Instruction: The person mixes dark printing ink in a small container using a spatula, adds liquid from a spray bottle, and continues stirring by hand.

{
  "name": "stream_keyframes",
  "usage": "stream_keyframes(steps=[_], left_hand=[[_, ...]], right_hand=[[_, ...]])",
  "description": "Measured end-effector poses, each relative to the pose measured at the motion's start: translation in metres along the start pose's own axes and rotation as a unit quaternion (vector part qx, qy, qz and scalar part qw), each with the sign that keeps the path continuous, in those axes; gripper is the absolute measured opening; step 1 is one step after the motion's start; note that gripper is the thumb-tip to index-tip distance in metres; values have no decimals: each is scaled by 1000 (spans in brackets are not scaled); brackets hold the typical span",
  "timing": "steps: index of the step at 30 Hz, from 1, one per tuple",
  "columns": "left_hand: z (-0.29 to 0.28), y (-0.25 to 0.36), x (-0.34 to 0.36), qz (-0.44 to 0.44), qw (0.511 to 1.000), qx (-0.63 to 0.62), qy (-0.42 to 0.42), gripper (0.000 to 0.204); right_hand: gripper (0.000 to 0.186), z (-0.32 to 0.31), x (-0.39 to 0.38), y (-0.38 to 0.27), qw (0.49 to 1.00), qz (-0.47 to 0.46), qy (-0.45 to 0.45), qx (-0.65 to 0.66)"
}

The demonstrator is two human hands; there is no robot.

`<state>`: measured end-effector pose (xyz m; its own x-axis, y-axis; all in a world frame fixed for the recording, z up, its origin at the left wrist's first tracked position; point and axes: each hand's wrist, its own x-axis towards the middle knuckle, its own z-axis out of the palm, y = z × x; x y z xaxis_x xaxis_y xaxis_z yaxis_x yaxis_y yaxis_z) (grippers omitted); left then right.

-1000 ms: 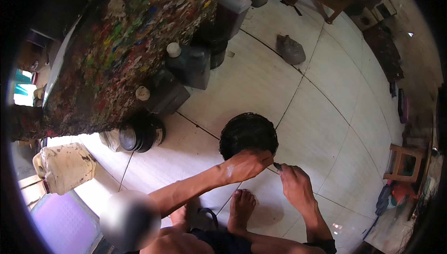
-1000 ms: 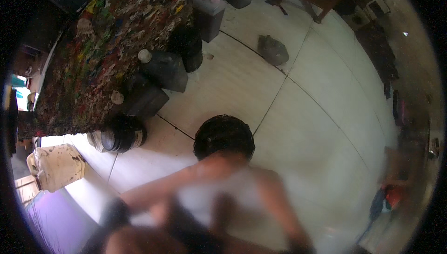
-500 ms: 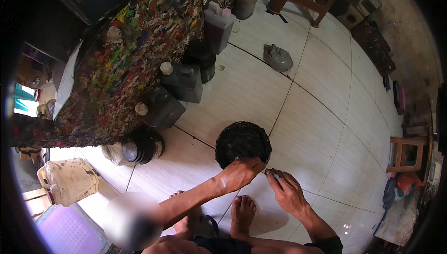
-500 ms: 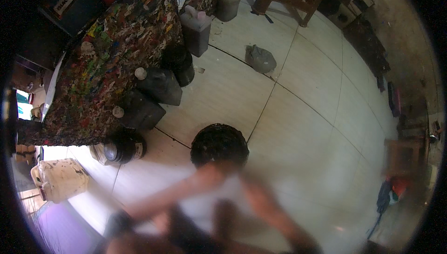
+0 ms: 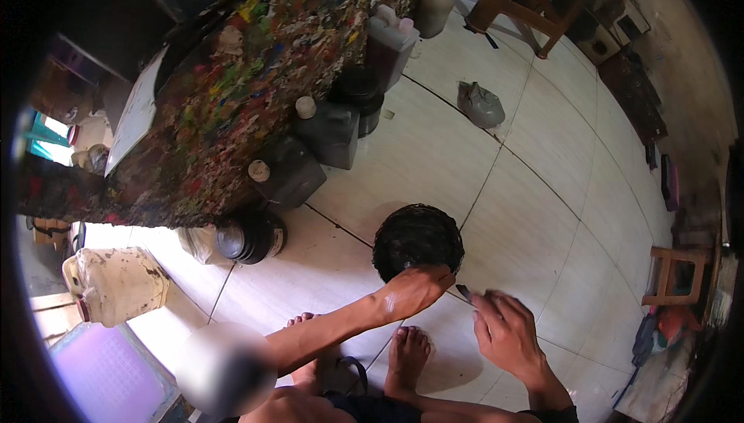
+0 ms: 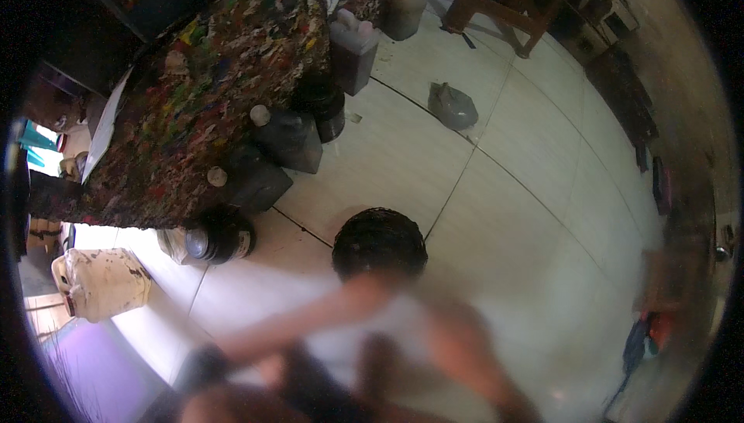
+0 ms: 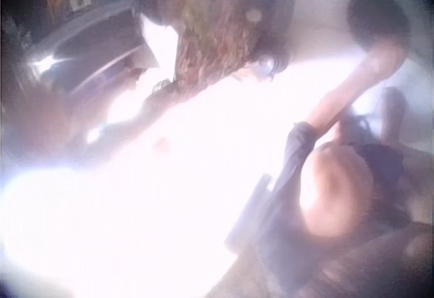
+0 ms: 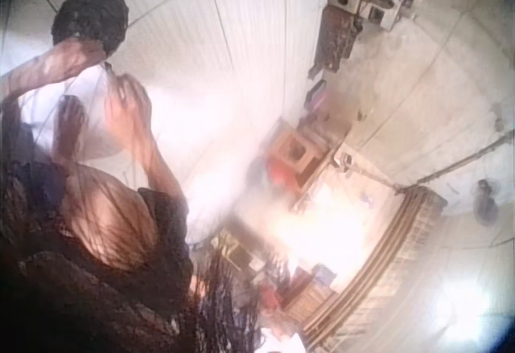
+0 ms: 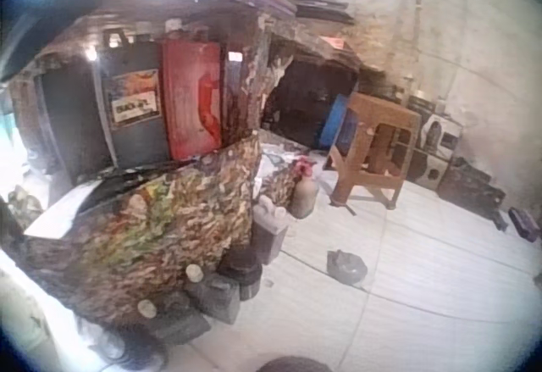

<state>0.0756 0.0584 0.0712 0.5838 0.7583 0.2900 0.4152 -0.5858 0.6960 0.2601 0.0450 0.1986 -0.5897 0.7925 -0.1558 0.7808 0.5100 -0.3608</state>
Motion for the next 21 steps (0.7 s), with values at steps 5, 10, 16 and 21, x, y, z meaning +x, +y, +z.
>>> stream_keyframes(steps=[5, 10, 16, 21], left_hand=[[-27, 7, -6, -27, 999, 38, 27, 28], [-44, -26, -65, -223, 960, -28, 168, 41], [-10, -59, -105, -247, 952, -86, 158, 75], [-13, -54, -84, -248, 960, -121, 48, 105]], right_hand=[[19, 26, 30, 7, 986, 122, -116, -5], [17, 23, 46, 12, 993, 33, -108, -45], [18, 16, 67, 2, 982, -1, -185, -44], [16, 16, 94, -10, 967, 15, -227, -117]])
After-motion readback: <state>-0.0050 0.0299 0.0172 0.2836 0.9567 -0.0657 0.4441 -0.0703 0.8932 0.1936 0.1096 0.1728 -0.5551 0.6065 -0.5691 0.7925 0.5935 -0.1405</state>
